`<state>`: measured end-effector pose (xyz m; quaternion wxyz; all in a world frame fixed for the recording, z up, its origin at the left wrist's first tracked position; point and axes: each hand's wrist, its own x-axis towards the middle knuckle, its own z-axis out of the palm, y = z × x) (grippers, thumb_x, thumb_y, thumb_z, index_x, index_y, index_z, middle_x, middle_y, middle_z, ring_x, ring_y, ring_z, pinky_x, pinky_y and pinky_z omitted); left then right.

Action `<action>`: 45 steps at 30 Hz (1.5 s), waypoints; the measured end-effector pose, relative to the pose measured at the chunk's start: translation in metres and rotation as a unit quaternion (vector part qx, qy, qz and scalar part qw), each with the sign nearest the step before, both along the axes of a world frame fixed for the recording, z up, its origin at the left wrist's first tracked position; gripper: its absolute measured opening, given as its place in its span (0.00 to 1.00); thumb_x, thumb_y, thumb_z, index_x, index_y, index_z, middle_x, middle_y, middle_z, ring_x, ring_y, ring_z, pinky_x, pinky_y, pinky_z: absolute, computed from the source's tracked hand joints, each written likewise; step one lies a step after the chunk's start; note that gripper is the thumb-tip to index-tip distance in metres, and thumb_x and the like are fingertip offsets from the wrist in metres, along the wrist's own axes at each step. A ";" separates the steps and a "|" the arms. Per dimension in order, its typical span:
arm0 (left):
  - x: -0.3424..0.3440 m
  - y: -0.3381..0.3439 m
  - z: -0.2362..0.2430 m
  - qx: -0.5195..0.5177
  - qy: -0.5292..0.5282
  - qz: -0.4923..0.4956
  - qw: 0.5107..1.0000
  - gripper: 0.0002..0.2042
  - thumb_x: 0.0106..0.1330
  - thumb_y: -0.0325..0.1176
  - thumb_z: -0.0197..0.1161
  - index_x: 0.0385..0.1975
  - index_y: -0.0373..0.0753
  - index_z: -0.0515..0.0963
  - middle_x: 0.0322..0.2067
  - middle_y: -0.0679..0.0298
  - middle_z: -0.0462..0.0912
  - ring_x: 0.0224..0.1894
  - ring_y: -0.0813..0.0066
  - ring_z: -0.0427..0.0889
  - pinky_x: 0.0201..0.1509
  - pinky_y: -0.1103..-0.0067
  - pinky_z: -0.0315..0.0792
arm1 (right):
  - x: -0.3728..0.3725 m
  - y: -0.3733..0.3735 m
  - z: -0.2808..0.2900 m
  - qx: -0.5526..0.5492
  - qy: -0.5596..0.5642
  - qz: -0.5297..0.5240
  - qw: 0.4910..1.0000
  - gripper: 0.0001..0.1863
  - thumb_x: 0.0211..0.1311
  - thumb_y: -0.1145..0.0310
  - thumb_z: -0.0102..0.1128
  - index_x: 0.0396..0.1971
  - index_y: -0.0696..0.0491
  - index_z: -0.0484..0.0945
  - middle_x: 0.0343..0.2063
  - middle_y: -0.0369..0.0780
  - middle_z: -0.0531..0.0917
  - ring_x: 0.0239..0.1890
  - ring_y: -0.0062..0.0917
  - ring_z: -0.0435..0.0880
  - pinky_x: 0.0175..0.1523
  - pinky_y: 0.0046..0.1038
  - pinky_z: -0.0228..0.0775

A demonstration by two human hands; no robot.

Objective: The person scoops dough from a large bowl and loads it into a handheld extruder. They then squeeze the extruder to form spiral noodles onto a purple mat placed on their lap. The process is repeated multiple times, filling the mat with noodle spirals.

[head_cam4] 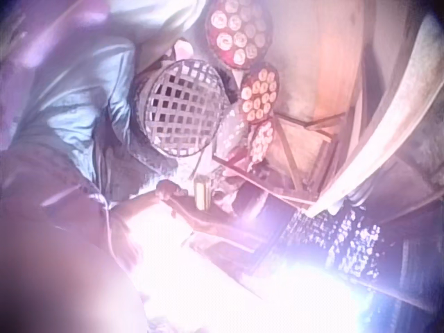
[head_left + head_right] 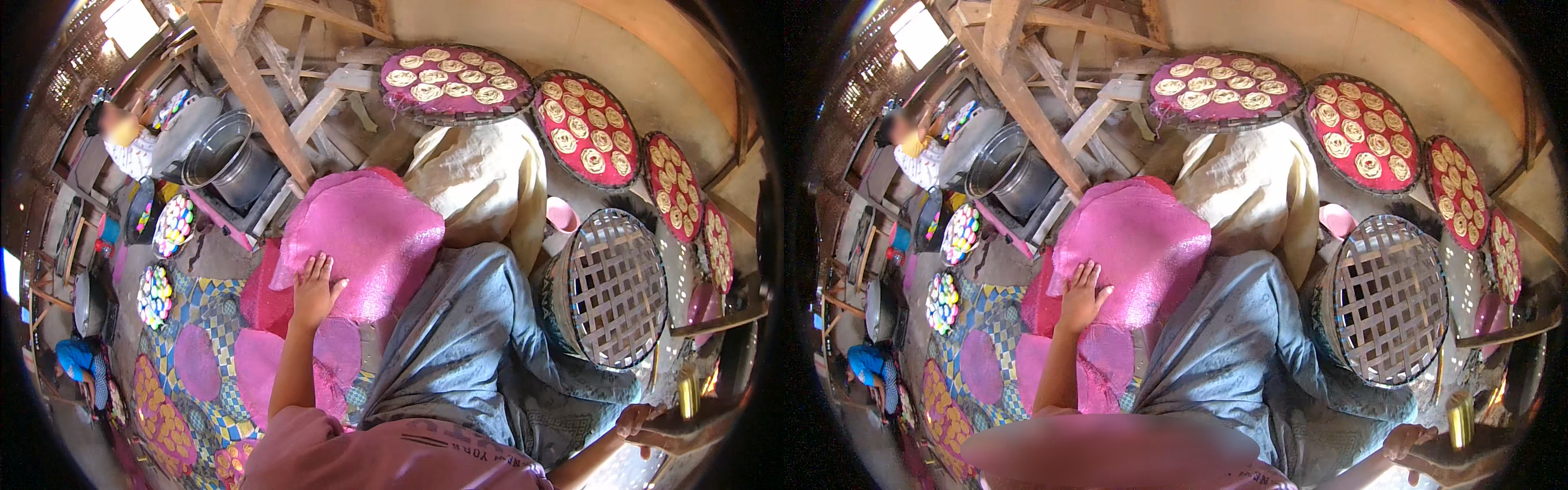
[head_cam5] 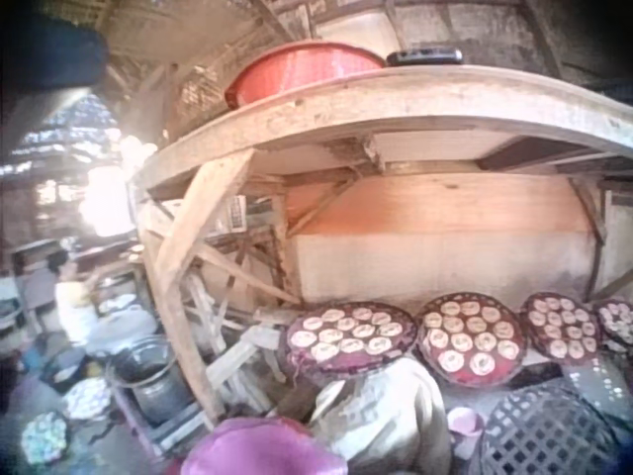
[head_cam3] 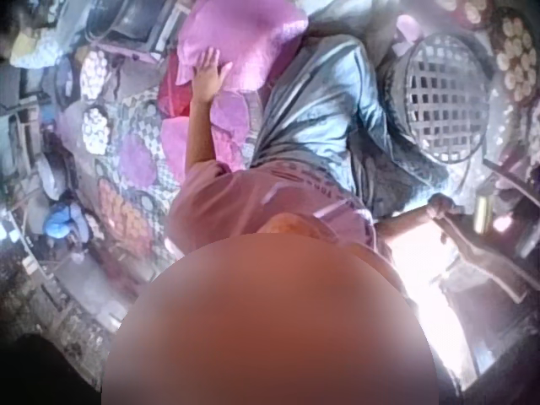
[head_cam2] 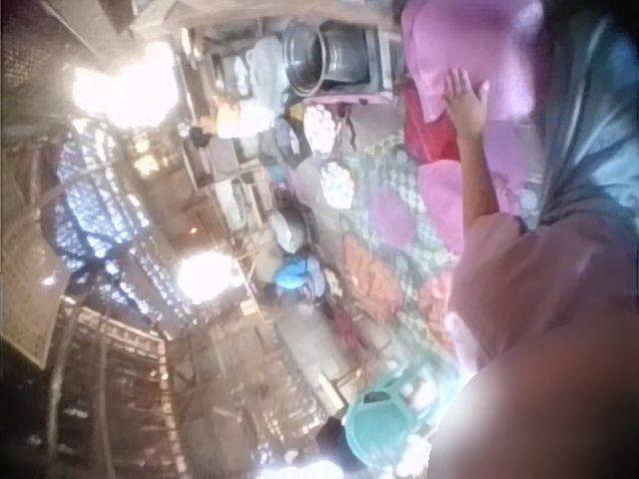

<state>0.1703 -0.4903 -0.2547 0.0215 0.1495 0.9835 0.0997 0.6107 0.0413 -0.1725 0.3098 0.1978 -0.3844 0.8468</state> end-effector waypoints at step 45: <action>-0.010 0.089 0.071 0.044 0.217 -0.176 0.959 0.24 0.56 0.19 0.53 0.55 0.40 0.74 0.51 0.55 0.80 0.50 0.60 0.81 0.55 0.70 0.77 | 0.026 0.026 -0.045 -0.055 0.043 -0.066 0.995 0.59 0.43 0.63 0.79 0.71 0.48 0.45 0.29 0.35 0.65 0.25 0.22 0.64 0.29 0.24 0.56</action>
